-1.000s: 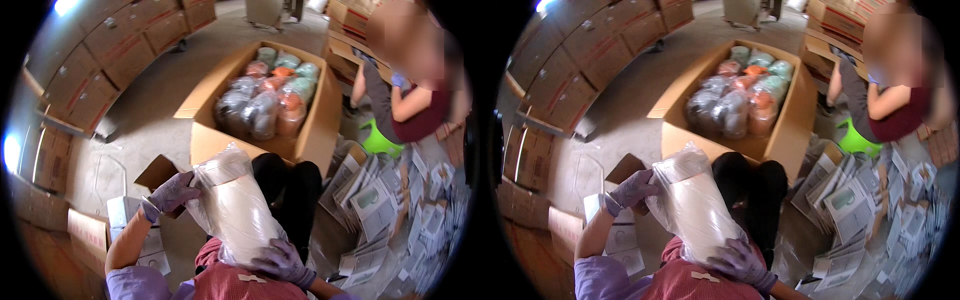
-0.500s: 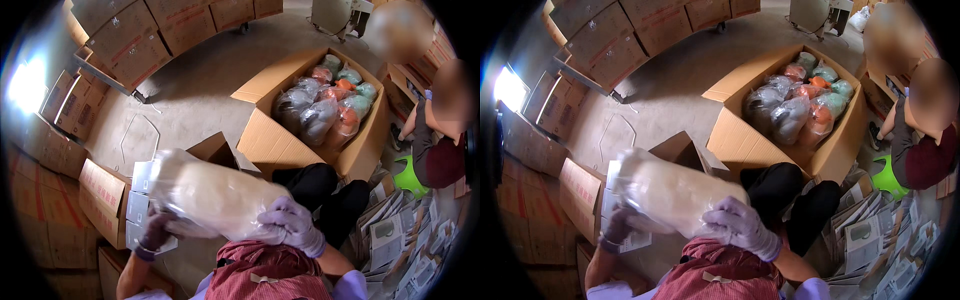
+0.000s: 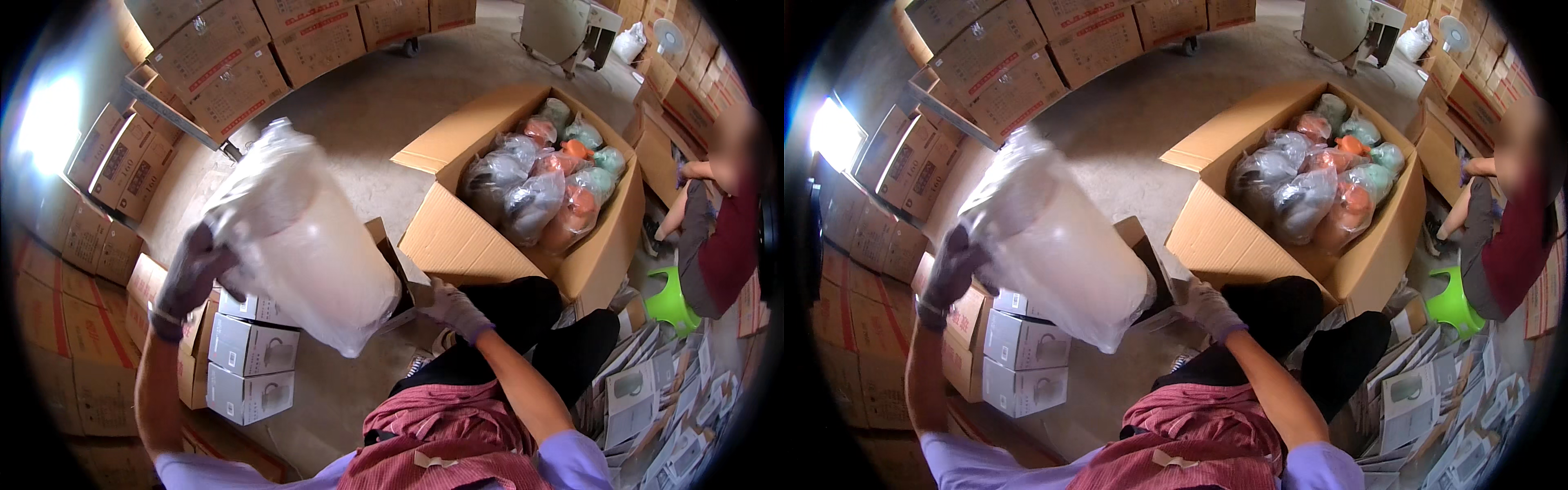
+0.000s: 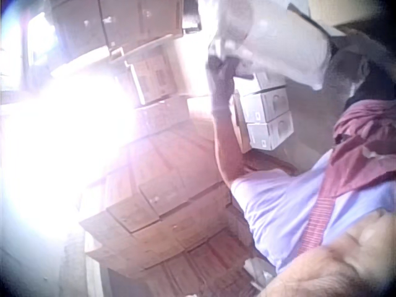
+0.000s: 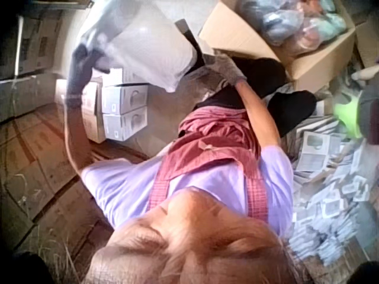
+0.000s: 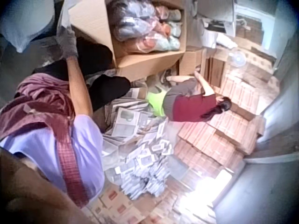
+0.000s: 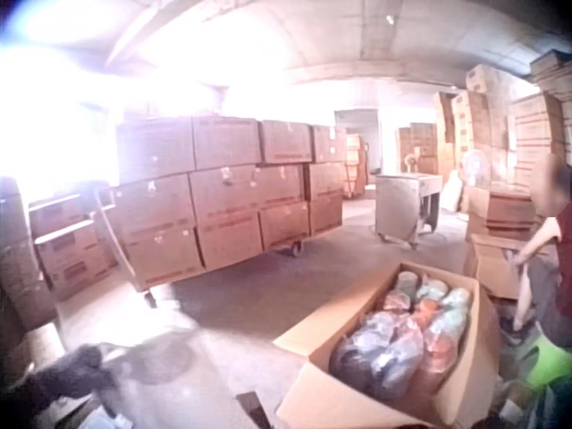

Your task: The person sits on the floor and packs small white boxes with plastic-wrapped items. They repeatedly pick up a box, insert a wrapped item, close the box, and place it aside. Another person works nearby in the same warehouse area.

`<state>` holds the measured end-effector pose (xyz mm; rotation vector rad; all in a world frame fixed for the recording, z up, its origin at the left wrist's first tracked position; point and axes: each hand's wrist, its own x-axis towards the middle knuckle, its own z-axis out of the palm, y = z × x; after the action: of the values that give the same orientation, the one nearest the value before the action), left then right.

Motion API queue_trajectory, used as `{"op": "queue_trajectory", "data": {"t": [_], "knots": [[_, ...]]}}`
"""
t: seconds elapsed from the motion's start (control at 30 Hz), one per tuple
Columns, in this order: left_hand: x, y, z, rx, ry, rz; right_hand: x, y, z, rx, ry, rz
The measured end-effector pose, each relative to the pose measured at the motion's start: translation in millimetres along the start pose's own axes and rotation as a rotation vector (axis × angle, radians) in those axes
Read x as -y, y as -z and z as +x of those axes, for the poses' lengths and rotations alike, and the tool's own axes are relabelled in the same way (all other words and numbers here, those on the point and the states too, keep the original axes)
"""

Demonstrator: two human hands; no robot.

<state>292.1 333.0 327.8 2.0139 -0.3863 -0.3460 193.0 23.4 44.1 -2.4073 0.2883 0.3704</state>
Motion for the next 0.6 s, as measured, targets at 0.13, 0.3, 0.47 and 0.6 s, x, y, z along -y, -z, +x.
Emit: {"op": "queue_trajectory", "data": {"t": [0.13,0.3,0.47,0.6], "knots": [[-36,-51,61,0.352,0.019,0.365,0,-49,36,-0.226,0.054,0.123],[-46,-138,100,0.725,-0.640,0.819,-15,-54,47,-0.079,-0.131,0.536],[-31,-164,95,1.071,-0.725,1.084,-40,-72,49,-0.069,-0.182,1.158],[14,-158,96,1.208,-0.748,1.301,-44,-73,53,-0.093,-0.211,0.745]]}}
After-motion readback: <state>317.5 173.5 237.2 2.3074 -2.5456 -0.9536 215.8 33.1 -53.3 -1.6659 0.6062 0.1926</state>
